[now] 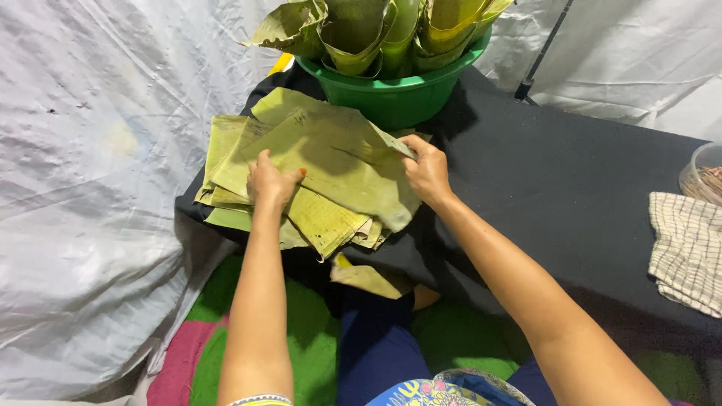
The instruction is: The person is cleaning banana leaves with a cloth, folding them into cone shapes, and securing them with toothpicks before placing them in a bucket.
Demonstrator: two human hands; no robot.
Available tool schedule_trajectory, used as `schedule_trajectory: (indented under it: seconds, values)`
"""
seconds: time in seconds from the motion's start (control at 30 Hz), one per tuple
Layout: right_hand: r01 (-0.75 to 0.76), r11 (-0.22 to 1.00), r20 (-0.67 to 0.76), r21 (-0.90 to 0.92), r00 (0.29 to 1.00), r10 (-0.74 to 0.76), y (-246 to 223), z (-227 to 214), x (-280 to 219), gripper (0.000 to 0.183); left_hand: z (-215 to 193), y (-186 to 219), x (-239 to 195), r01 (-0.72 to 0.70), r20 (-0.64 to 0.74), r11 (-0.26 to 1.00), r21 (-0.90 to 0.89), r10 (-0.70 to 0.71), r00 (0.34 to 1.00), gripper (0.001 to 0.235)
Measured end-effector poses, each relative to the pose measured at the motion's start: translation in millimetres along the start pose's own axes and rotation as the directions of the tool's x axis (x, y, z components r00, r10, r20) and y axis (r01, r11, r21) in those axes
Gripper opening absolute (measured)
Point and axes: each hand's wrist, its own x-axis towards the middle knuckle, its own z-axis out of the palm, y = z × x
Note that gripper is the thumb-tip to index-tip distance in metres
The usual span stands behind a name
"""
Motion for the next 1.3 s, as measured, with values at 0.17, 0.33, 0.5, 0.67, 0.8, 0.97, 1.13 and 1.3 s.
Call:
schedule_trajectory:
  seconds: [0.17,0.33,0.5,0.67,0.8,0.97,1.13,1.3]
  values:
    - [-0.186,0.972,-0.122,0.145,0.971,0.204,9,-14,6,0.029,56,-42,52,0.054,-0.008,0.993,-0.101,-0.055,0.998,0.027]
    - [-0.293,0.904,-0.183,0.311,0.915,0.36,51,-29,14,0.02,-2,29,-37,0.059,0.079,0.787,-0.614,-0.013,0.997,0.03]
    - [-0.231,0.752,-0.174,0.617,0.892,0.417,111,-59,21,0.018,-7,57,-79,0.113,0.286,0.684,-0.72,0.145,0.947,0.023]
    - [-0.295,0.723,-0.146,0.625,0.866,0.479,151,-106,14,0.023,23,66,-84,0.064,0.309,0.734,-0.676,0.203,0.929,0.015]
    - [-0.333,0.713,-0.148,0.618,0.841,0.521,161,-136,-3,0.025,54,77,-85,0.012,0.297,0.768,-0.64,0.233,0.926,0.015]
    - [-0.328,0.707,-0.195,0.626,0.812,0.55,191,-178,-18,0.024,74,119,-113,-0.092,0.287,0.802,-0.591,0.315,0.905,0.017]
    - [-0.32,0.725,-0.266,0.609,0.779,0.568,212,-240,-39,0.022,125,159,-132,-0.276,0.265,0.8,-0.533,0.468,0.843,0.018]
    - [-0.355,0.814,-0.367,0.46,0.759,0.538,274,-315,-57,0.017,178,193,-160,-0.355,0.427,0.859,-0.369,0.496,0.757,0.02]
